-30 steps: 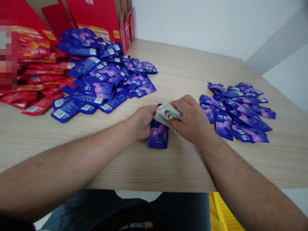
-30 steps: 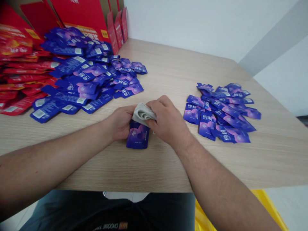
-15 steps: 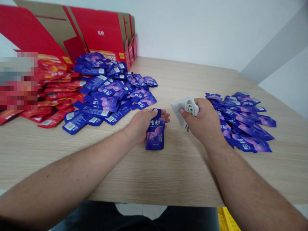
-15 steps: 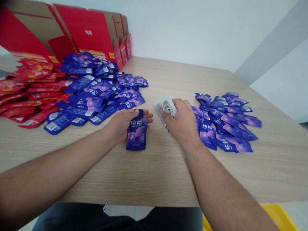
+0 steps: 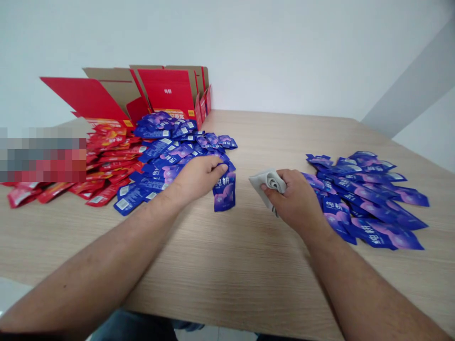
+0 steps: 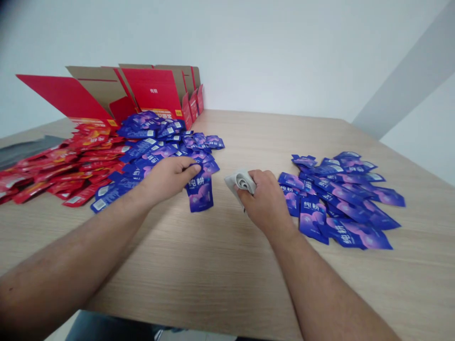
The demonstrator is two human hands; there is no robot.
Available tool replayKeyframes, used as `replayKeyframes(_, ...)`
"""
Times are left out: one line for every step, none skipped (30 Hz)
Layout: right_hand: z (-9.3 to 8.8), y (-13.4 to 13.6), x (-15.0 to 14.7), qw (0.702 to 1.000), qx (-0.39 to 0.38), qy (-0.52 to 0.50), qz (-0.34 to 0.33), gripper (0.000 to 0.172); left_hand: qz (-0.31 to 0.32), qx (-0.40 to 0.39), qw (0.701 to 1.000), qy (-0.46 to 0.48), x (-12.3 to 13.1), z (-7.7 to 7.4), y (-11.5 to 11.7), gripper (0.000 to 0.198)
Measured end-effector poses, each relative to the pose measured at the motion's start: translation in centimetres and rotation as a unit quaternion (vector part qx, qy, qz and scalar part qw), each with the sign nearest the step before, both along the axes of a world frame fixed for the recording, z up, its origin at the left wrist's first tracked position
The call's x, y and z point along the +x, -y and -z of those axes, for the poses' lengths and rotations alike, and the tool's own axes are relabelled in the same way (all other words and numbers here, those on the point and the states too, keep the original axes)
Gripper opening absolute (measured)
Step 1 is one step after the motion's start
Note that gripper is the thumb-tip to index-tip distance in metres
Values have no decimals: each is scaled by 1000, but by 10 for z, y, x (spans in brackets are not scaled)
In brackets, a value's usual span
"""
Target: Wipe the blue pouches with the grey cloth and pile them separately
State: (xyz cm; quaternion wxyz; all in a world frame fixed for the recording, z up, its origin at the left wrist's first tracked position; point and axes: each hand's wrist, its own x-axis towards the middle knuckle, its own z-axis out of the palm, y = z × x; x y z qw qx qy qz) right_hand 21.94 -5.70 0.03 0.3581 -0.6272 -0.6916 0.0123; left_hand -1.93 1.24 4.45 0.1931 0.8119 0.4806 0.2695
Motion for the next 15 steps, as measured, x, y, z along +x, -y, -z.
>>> replayKeyframes(0, 0, 0, 1000, 0, -3, -3, 14, -22, 15, 1000, -5, -3, -7, -9, 33)
replayKeyframes(0, 0, -1, 1000, 1, -5, -8, 13, -45, 27, 999, -12, -6, -15, -21, 31)
replayKeyframes(0, 1, -1, 1000, 1, -6, -13, 12, -67, 32, 997, -21, -10, -22, -34, 29)
replayKeyframes(1, 1, -2, 1000, 1, -7, -18, 12, -90, 35, 995, -36, -14, -28, -49, 27)
replayKeyframes(1, 1, -2, 1000, 2, -9, -22, 12, -109, 37, 992, -59, -18, -33, -65, 25)
replayKeyframes(1, 1, -3, 1000, 3, -10, -26, 12, -128, 38, 989, -67, -22, -36, -81, 24)
replayKeyframes(2, 2, -3, 1000, 2, -11, -29, 12, -148, 37, 986, -61, -26, -38, -97, 23)
replayKeyframes(2, 2, -4, 999, 1, -12, -31, 12, -165, 27, 984, -59, -30, -39, -113, 23)
replayKeyframes(2, 2, -4, 999, 0, -12, -32, 12, -173, 33, 983, -50, -33, -39, -128, 24)
replayKeyframes(3, 3, -5, 999, -3, -12, -33, 12, -201, 24, 977, -64, -36, -37, -142, 25)
replayKeyframes(3, 3, -5, 999, -7, -12, -34, 12, -202, 35, 976, -77, -39, -35, -155, 24)
replayKeyframes(3, 3, -5, 999, -11, -12, -35, 12, -214, 34, 972, -87, -41, -32, -168, 22)
replayKeyframes(3, 3, -5, 999, -15, -12, -35, 12, -216, 33, 971, -96, -43, -29, -179, 20)
replayKeyframes(4, 3, -5, 999, -19, -13, -35, 13, -214, 32, 971, -105, -45, -26, -190, 18)
replayKeyframes(4, 3, -5, 999, -23, -13, -36, 13, -212, 25, 970, -117, -47, -23, -199, 17)
